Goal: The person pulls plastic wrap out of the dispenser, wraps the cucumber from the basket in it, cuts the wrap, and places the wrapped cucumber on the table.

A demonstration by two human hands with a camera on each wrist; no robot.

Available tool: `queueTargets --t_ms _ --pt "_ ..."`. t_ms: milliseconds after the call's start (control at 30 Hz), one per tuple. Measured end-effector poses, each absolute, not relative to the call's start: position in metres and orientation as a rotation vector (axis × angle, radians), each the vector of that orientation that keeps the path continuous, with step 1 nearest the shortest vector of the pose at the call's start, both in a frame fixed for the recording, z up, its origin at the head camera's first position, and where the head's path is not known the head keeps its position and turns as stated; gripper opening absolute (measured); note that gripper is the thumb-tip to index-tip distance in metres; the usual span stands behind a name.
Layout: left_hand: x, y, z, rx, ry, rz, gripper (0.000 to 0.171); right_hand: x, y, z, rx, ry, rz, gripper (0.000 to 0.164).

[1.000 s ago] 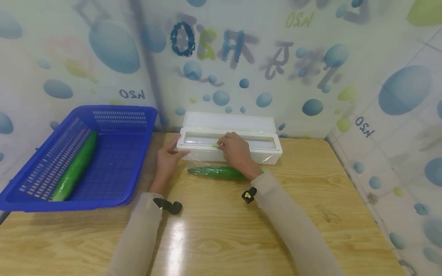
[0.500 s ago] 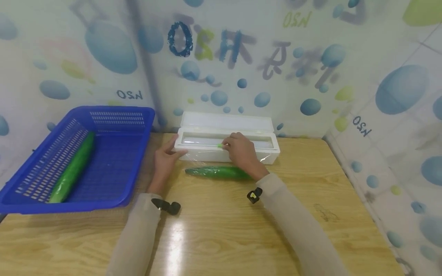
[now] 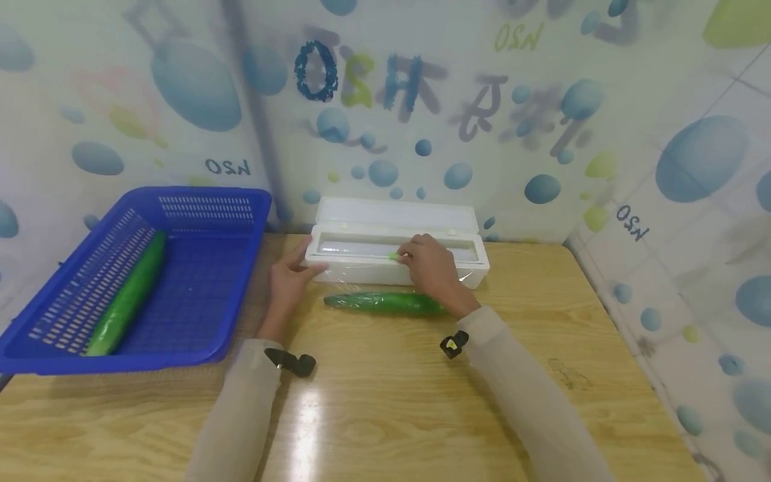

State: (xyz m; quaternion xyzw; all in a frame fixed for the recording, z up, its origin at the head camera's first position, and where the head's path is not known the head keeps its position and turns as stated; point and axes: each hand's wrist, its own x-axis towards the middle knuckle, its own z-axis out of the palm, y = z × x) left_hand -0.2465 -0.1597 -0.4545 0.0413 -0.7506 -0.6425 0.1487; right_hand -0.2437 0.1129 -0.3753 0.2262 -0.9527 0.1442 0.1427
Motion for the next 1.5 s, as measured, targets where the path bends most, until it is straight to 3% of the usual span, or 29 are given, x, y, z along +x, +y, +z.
queueTargets --t_ms 733,1033,1200,1500 --pt "-0.245 -0.160 -0.455 0.081 -2.213 -1.809 0.064 -0.244 0.126 -0.378 0.629 -2.745 0.404 0.012" --pt "-0.244 -0.161 -0.457 -0.153 -2.143 -1.749 0.058 -0.245 0.124 -0.376 0.697 -2.741 0.360 0.013" --pt "-0.234 -0.157 -0.437 -0.214 -2.133 -1.764 0.054 -0.244 0.127 -0.371 0.710 -2.736 0.348 0.012" --pt "-0.247 -0.162 -0.456 -0.110 -2.149 -1.759 0.053 -0.246 0.134 -0.374 0.755 -2.701 0.349 0.012"
